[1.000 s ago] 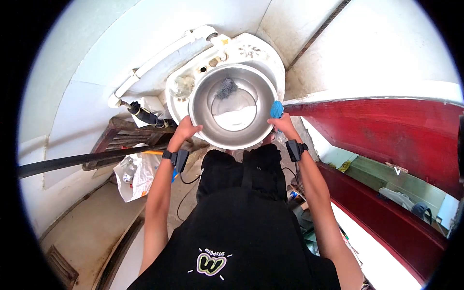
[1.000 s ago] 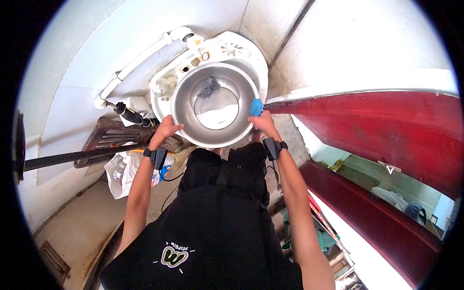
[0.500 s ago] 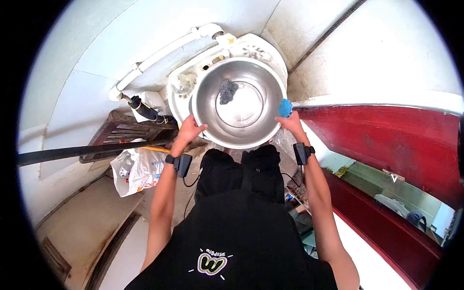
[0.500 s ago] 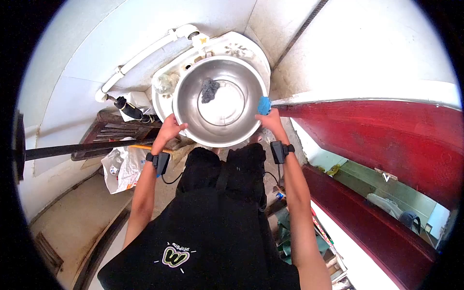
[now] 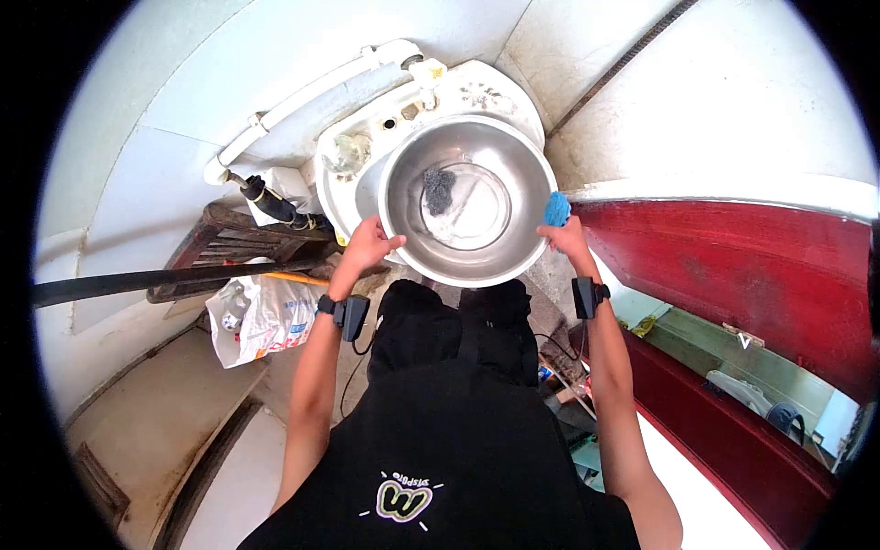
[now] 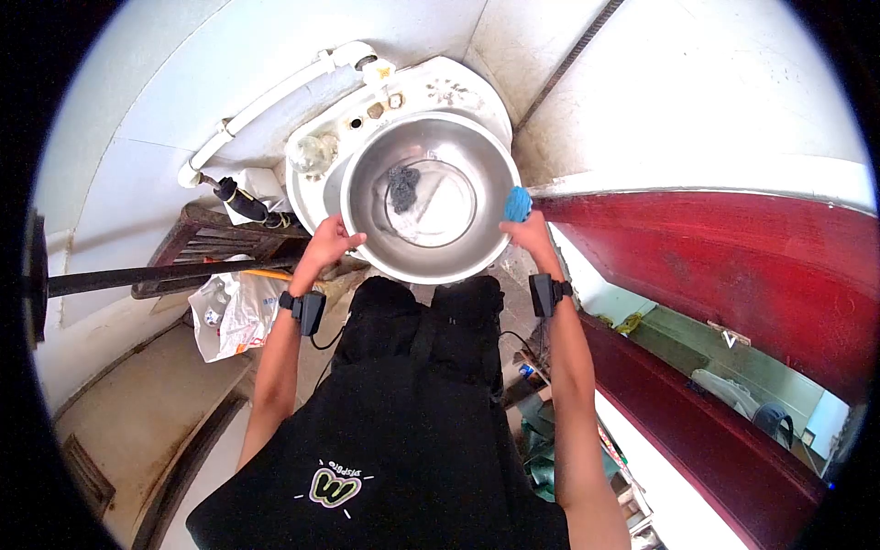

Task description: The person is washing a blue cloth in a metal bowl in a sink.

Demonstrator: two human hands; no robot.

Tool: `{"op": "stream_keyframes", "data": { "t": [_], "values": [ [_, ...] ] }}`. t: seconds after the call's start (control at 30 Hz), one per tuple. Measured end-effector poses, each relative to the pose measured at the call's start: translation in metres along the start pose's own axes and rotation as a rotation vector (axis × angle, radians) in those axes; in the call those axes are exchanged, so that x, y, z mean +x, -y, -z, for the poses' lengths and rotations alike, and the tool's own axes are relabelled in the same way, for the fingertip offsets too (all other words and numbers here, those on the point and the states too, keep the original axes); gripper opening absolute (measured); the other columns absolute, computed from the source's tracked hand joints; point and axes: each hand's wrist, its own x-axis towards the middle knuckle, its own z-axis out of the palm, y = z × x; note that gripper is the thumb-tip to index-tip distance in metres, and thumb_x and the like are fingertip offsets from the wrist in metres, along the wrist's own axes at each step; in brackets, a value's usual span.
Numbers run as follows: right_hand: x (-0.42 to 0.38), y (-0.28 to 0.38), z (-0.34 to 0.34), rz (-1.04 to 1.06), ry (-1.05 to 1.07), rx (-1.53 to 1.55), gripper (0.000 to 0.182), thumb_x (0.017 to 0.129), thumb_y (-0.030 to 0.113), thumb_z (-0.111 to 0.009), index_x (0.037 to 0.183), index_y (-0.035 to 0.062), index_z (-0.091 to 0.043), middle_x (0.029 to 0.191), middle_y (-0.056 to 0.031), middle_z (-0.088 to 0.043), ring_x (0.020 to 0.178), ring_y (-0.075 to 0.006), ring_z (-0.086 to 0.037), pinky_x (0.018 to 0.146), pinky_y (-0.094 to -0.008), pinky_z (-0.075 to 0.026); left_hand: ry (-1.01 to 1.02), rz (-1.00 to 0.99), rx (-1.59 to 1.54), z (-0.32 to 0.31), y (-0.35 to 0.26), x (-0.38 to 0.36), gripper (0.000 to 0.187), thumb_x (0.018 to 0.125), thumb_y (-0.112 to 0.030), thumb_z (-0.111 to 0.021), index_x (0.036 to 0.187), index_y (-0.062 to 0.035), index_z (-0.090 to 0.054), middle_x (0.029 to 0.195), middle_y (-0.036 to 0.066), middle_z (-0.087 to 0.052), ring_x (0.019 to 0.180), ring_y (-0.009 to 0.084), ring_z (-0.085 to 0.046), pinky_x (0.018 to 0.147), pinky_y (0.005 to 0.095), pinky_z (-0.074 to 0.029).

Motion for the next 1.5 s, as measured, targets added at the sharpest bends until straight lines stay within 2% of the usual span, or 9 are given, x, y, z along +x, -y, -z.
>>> {"op": "stream_keyframes", "data": {
  "t": [0.2,0.27,0.47,0.67,0.73,0.9,1.27,1.4,1.5],
  "values": [
    [0.000,0.021,-0.025,0.012,-0.002,0.021,0.016,0.066,0.010,-0.072,0.068,0.0013,-0.058,0.058,-0.0031,-0.056,0.045,-0.0118,-0.052,0.042,-0.0272,-0.040,-0.146,-0.045,0.027,0.022,0.016,-0.001,0.033,0.074,-0.021,-0.075,0.087,0.0054,-0.060,0.071,0.007,-0.062,0.061,0.0127,-0.056,0.057,0.0284,-0.047],
    [-0.012,0.021,-0.031,0.035,0.032,-0.005,0.016,0.066,0.010,-0.071,0.067,0.0028,-0.058,0.057,-0.0008,-0.054,0.046,-0.0105,-0.051,0.042,-0.0276,-0.040,-0.135,0.024,0.162,0.032,0.017,-0.007,0.034,0.073,-0.021,-0.076,0.087,0.0058,-0.060,0.072,0.007,-0.063,0.062,0.0125,-0.056,0.057,0.0280,-0.047],
    [-0.025,0.008,-0.007,-0.002,0.047,0.032,0.016,0.067,0.009,-0.072,0.067,0.0024,-0.058,0.058,-0.0045,-0.056,0.042,-0.0128,-0.051,0.040,-0.0278,-0.040,0.043,0.084,0.003,0.018,-0.038,-0.036,0.029,0.077,-0.014,-0.073,0.095,0.0058,-0.062,0.077,0.003,-0.065,0.064,0.0075,-0.055,0.059,0.0254,-0.047],
    [-0.009,0.025,0.005,-0.115,0.075,-0.069,0.016,0.066,0.009,-0.071,0.064,0.0034,-0.056,0.056,-0.0039,-0.055,0.041,-0.0125,-0.050,0.039,-0.0272,-0.039,0.037,0.022,-0.153,0.007,-0.001,-0.008,0.024,0.075,-0.017,-0.073,0.087,0.0024,-0.065,0.071,0.001,-0.062,0.060,0.0074,-0.053,0.053,0.0257,-0.044],
    [-0.012,0.034,0.002,-0.130,0.089,-0.076,0.016,0.066,0.010,-0.070,0.064,0.0037,-0.056,0.056,-0.0038,-0.055,0.041,-0.0126,-0.050,0.039,-0.0275,-0.039,0.033,0.198,0.021,0.016,-0.013,-0.014,0.030,0.075,-0.023,-0.074,0.088,0.0031,-0.065,0.070,0.000,-0.062,0.062,0.0084,-0.054,0.055,0.0250,-0.044],
    [-0.021,0.042,-0.006,-0.139,0.113,-0.065,0.016,0.066,0.010,-0.070,0.063,0.0049,-0.054,0.057,-0.0032,-0.054,0.042,-0.0126,-0.049,0.039,-0.0281,-0.038,0.043,0.211,0.035,0.024,-0.026,-0.031,0.028,0.075,-0.027,-0.072,0.075,0.0000,-0.065,0.061,-0.004,-0.054,0.050,0.0056,-0.041,0.044,0.0248,-0.031],
    [-0.025,0.043,0.008,-0.275,0.181,-0.097,0.020,0.066,0.013,-0.072,0.063,-0.0012,-0.058,0.054,-0.0076,-0.055,0.041,-0.0159,-0.050,0.039,-0.0309,-0.037,0.072,0.263,0.004,0.021,-0.031,-0.038,0.027,0.073,-0.029,-0.072,0.068,-0.0037,-0.062,0.057,-0.002,-0.053,0.045,0.0057,-0.038,0.040,0.0232,-0.026],
    [-0.021,0.061,0.012,-0.261,0.219,-0.149,0.016,0.068,0.011,-0.070,0.065,0.0028,-0.056,0.056,-0.0044,-0.054,0.043,-0.0127,-0.048,0.039,-0.0280,-0.036,0.188,0.409,-0.003,0.021,-0.028,-0.036,0.026,0.074,-0.026,-0.071,0.062,-0.0069,-0.057,0.056,-0.004,-0.049,0.044,0.0049,-0.036,0.039,0.0221,-0.023],
    [-0.017,0.067,0.004,-0.198,0.180,-0.214,0.016,0.068,0.011,-0.069,0.062,0.0027,-0.057,0.054,-0.0045,-0.054,0.043,-0.0127,-0.048,0.039,-0.0279,-0.037,0.138,0.374,-0.059,0.013,-0.008,-0.035,0.034,0.074,-0.029,-0.071,0.056,-0.0069,-0.053,0.049,-0.002,-0.045,0.039,0.0064,-0.033,0.037,0.0254,-0.023]
  ]
}}
